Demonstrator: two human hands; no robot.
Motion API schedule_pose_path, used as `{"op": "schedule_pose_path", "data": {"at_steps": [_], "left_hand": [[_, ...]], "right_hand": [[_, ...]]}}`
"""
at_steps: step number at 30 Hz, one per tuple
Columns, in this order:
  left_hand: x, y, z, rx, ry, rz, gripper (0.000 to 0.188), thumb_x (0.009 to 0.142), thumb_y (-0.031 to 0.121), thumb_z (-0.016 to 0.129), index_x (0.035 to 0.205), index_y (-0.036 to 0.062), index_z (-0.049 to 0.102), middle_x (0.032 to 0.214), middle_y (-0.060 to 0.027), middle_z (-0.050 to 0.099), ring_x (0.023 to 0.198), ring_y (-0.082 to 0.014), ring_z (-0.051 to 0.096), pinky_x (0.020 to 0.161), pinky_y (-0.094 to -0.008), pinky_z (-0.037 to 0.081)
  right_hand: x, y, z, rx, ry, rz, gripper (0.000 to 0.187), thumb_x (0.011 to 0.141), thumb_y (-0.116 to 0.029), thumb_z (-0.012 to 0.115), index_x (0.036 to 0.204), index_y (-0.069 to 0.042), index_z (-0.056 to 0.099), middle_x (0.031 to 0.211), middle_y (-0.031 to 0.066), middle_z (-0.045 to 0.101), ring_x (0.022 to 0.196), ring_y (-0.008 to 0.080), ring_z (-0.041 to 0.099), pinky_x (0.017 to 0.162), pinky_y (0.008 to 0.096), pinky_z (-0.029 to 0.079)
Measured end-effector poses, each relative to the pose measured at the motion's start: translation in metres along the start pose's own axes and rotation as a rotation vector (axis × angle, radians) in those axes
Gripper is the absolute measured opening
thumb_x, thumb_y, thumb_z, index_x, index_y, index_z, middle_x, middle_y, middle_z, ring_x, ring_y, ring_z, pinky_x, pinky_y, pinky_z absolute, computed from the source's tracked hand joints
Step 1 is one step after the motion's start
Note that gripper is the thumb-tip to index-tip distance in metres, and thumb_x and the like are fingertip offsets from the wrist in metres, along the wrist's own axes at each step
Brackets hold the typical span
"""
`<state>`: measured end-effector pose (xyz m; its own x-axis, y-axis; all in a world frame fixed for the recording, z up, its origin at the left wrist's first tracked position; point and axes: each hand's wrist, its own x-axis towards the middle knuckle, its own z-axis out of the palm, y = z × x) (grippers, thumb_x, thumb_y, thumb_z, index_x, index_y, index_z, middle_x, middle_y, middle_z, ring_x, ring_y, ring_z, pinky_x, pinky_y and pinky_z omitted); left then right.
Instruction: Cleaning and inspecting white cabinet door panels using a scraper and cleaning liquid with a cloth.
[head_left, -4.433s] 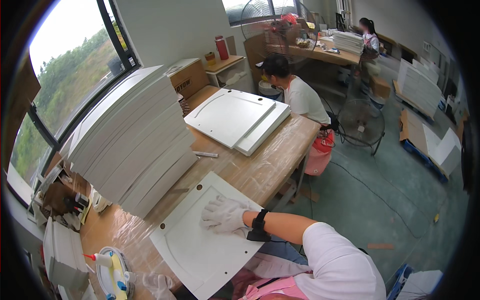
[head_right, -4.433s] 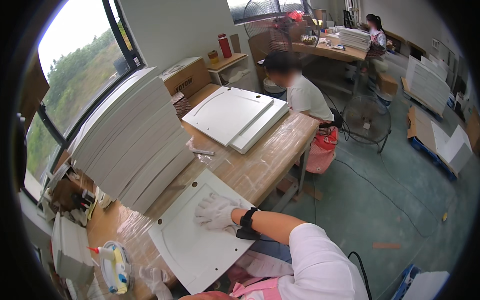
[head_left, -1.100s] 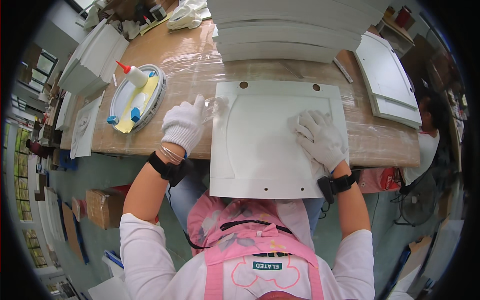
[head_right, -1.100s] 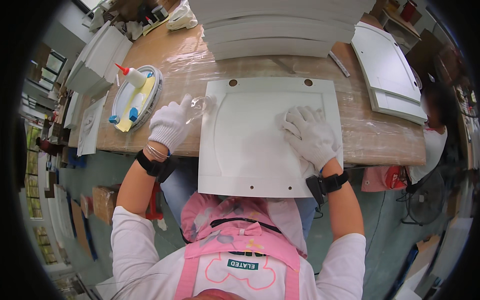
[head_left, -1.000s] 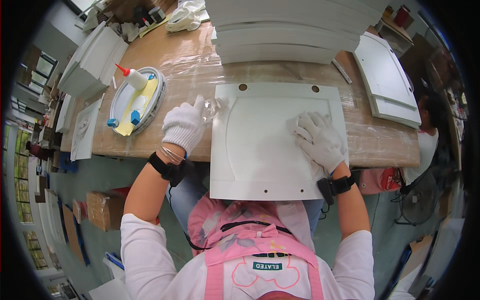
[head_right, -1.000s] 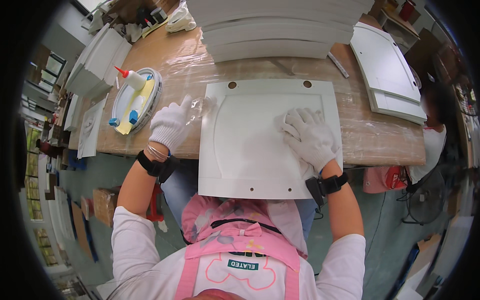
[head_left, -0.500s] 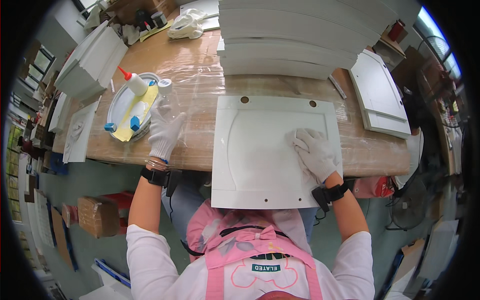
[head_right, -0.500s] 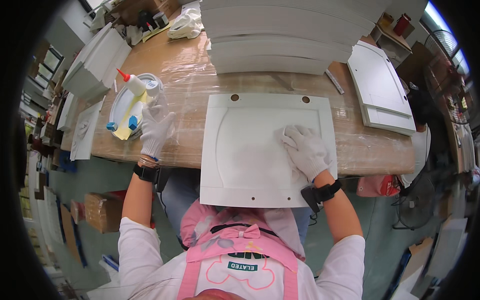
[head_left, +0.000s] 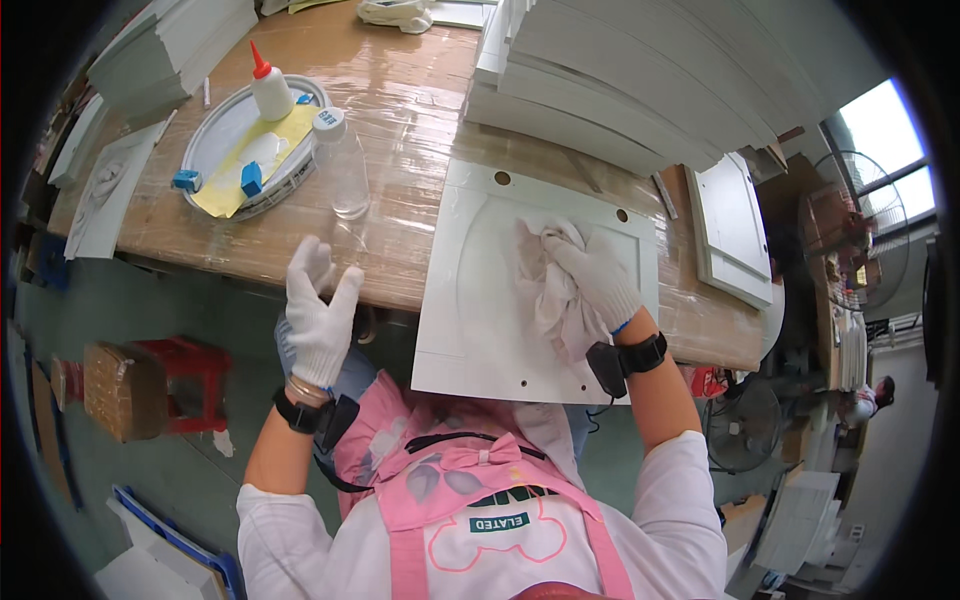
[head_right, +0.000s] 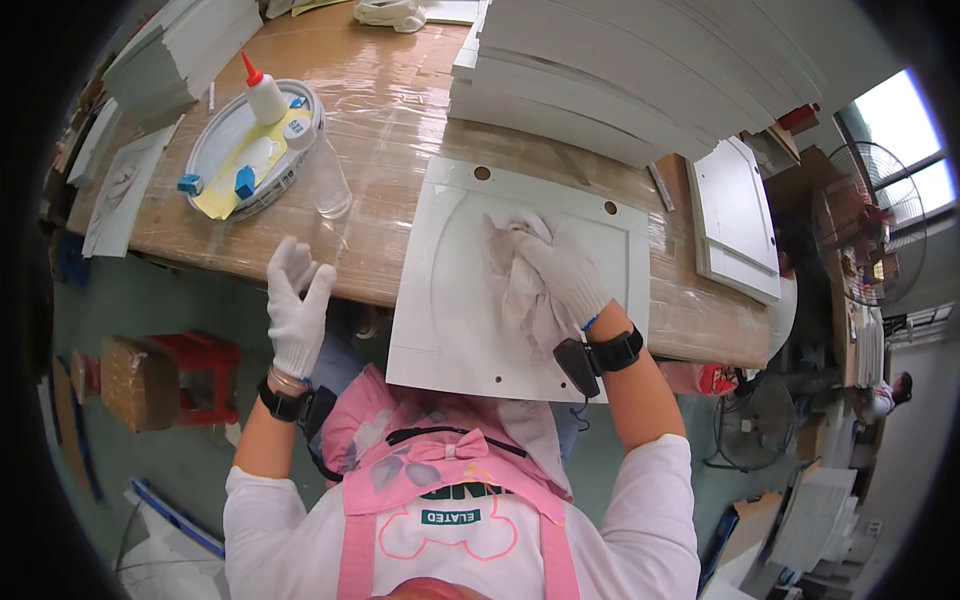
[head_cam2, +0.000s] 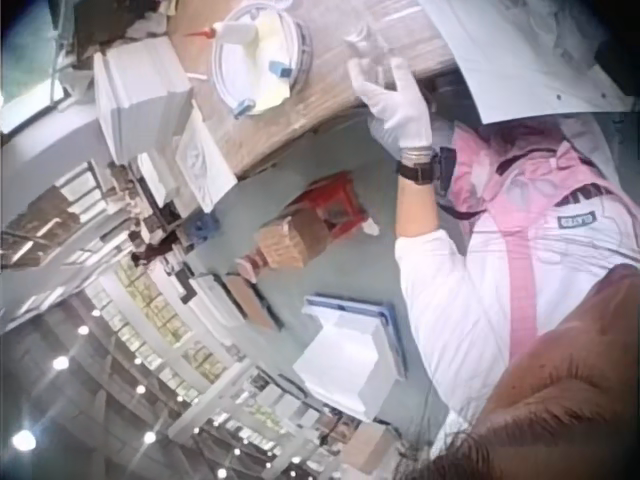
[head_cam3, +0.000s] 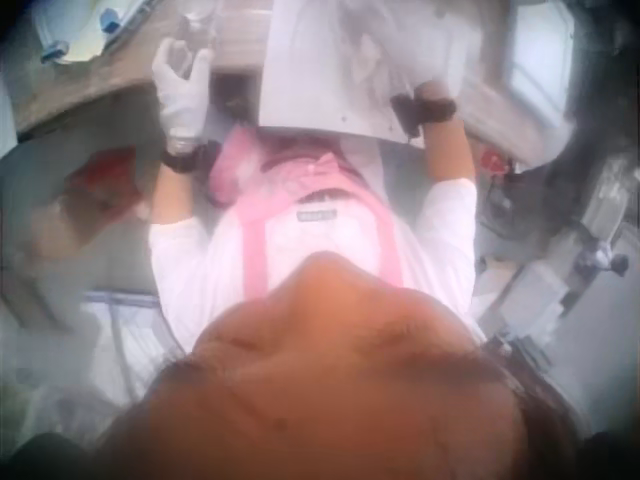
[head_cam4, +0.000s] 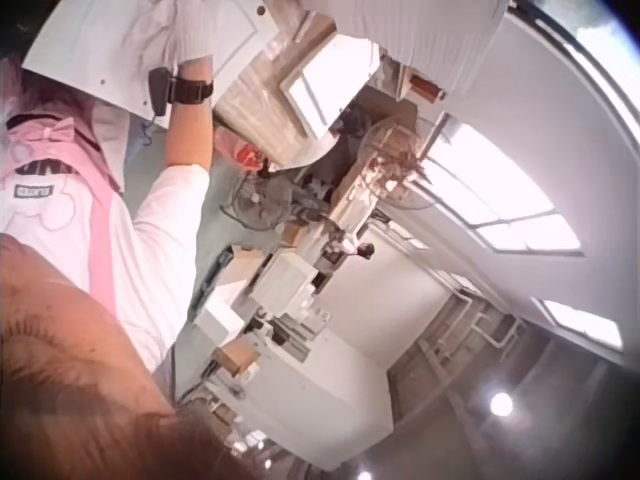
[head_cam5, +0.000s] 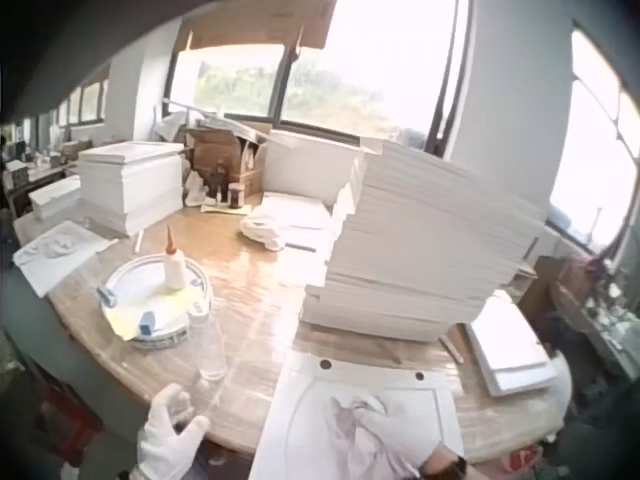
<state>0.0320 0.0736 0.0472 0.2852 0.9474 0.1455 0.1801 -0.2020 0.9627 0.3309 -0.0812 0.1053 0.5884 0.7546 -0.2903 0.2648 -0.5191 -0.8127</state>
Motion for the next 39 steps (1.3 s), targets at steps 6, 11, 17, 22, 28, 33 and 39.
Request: {"op": "schedule_pose_path", "data": {"at_steps": [6, 11, 17, 22, 28, 33, 39], "left_hand": [[-0.088, -0.026, -0.012, -0.286, -0.558, -0.603, 0.062, 0.095, 0.026, 0.064, 0.141, -0.0008, 0.034, 0.095, -0.0099, 0.063, 0.075, -0.0135, 0.063, 0.062, -0.0278, 0.056], [-0.102, -0.039, 0.005, -0.472, -0.86, -0.738, 0.031, 0.101, 0.028, 0.05, 0.115, 0.0011, 0.05, 0.072, -0.0051, 0.06, 0.055, -0.0115, 0.058, 0.049, -0.0255, 0.051], [-0.098, -0.044, 0.002, -0.451, -0.884, -0.71, 0.026, 0.101, 0.028, 0.05, 0.105, 0.0023, 0.051, 0.066, -0.0015, 0.056, 0.052, -0.0072, 0.051, 0.047, -0.0234, 0.045], [-0.088, -0.045, 0.001, -0.507, -0.975, -0.732, 0.025, 0.101, 0.026, 0.051, 0.106, 0.002, 0.05, 0.065, -0.0008, 0.054, 0.051, -0.0062, 0.048, 0.046, -0.023, 0.043], [-0.082, -0.053, 0.004, -0.629, -1.064, -0.771, 0.029, 0.101, 0.026, 0.052, 0.116, 0.0019, 0.046, 0.066, -0.0001, 0.053, 0.051, -0.0061, 0.046, 0.046, -0.0229, 0.042], [-0.082, -0.054, 0.004, -0.618, -1.065, -0.733, 0.029, 0.101, 0.027, 0.051, 0.115, 0.0018, 0.047, 0.065, 0.0, 0.053, 0.052, -0.0059, 0.046, 0.045, -0.0225, 0.041], [-0.085, -0.053, 0.006, -0.62, -1.06, -0.729, 0.03, 0.101, 0.028, 0.052, 0.115, 0.0017, 0.048, 0.064, 0.0002, 0.053, 0.052, -0.0055, 0.047, 0.046, -0.0215, 0.042]], "right_hand": [[0.064, -0.064, 0.053, -0.495, 0.202, -0.509, 0.039, 0.089, -0.032, 0.061, 0.121, -0.011, 0.061, 0.113, 0.0134, 0.063, 0.106, 0.0325, 0.059, 0.094, 0.0395, 0.047], [0.108, -0.045, 0.104, -0.795, 0.123, -0.567, 0.043, 0.094, -0.034, 0.051, 0.128, -0.007, 0.055, 0.129, 0.0177, 0.052, 0.113, 0.0372, 0.053, 0.094, 0.0455, 0.045], [0.011, -0.017, 0.131, -0.889, -0.067, -0.804, 0.025, 0.089, -0.02, 0.061, 0.11, -0.007, 0.063, 0.112, 0.0176, 0.06, 0.101, 0.0313, 0.06, 0.083, 0.0416, 0.051], [0.119, -0.037, 0.111, -0.604, -0.027, -0.203, 0.018, 0.097, -0.022, 0.054, 0.105, -0.008, 0.063, 0.106, 0.0164, 0.062, 0.095, 0.0305, 0.062, 0.08, 0.0415, 0.052], [0.063, -0.034, 0.13, -0.753, -0.02, -0.819, 0.018, 0.097, -0.022, 0.054, 0.104, -0.008, 0.063, 0.097, 0.0137, 0.065, 0.089, 0.0299, 0.064, 0.078, 0.0427, 0.052], [0.141, -0.035, 0.133, 0.055, -0.016, -0.326, 0.022, 0.102, -0.021, 0.049, 0.103, -0.003, 0.06, 0.077, 0.004, 0.061, 0.044, 0.0133, 0.053, 0.036, 0.0299, 0.04], [0.076, -0.055, 0.134, -0.541, -0.117, -0.654, 0.013, 0.092, -0.009, 0.056, 0.102, -0.007, 0.064, 0.103, 0.0122, 0.064, 0.094, 0.0264, 0.064, 0.083, 0.0352, 0.051]]}}
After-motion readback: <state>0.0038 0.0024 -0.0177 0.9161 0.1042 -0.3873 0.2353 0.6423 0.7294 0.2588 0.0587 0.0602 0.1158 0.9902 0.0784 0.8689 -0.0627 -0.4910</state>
